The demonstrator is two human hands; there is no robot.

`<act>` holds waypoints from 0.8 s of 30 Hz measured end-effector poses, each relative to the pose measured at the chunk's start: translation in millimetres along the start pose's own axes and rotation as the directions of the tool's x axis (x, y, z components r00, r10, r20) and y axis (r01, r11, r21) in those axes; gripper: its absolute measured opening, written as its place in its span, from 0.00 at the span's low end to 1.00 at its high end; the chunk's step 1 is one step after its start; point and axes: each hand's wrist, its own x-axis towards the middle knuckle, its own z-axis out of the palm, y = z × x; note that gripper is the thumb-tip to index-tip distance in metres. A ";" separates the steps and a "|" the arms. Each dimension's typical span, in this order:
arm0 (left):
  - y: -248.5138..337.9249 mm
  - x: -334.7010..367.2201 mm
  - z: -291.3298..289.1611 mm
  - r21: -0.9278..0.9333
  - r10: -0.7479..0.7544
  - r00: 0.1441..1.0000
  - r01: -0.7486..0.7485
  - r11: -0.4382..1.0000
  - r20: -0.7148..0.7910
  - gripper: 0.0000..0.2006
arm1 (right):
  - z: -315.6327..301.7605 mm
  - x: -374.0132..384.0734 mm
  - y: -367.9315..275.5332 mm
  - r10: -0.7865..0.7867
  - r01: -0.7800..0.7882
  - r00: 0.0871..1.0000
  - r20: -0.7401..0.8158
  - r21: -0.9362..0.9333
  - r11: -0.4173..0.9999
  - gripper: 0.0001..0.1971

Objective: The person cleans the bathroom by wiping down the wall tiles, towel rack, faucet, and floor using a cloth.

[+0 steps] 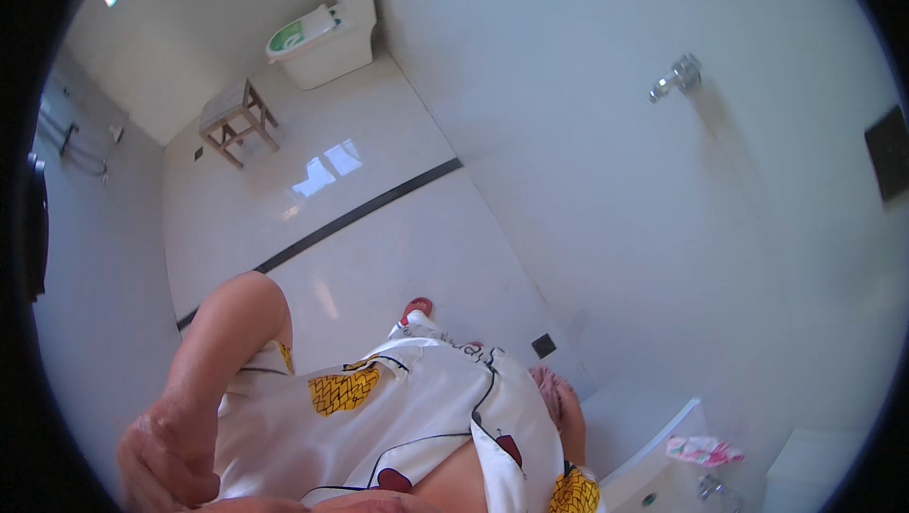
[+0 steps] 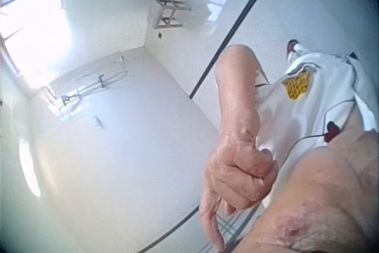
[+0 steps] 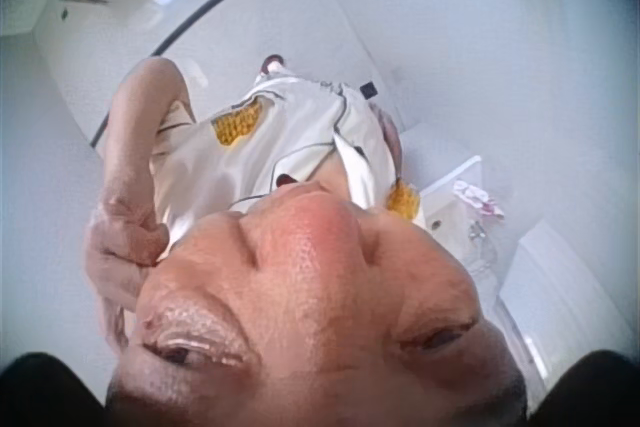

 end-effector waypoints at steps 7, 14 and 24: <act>-5.0 -12.6 -46.1 -0.129 0.015 0.997 -0.025 0.991 -0.080 0.21 | 22.8 -2.3 19.1 -0.043 0.088 0.986 -0.164 0.274 0.958 0.20; -51.0 -10.4 -110.8 -0.254 -0.180 0.980 0.196 0.947 0.084 0.09 | -4.1 68.6 53.6 0.036 -0.030 0.999 -0.026 0.215 0.976 0.19; -210.0 1.2 -61.0 -0.747 0.118 0.993 -0.098 0.658 -0.026 0.06 | -17.7 44.7 121.5 0.003 0.107 0.882 -0.472 0.206 0.973 0.23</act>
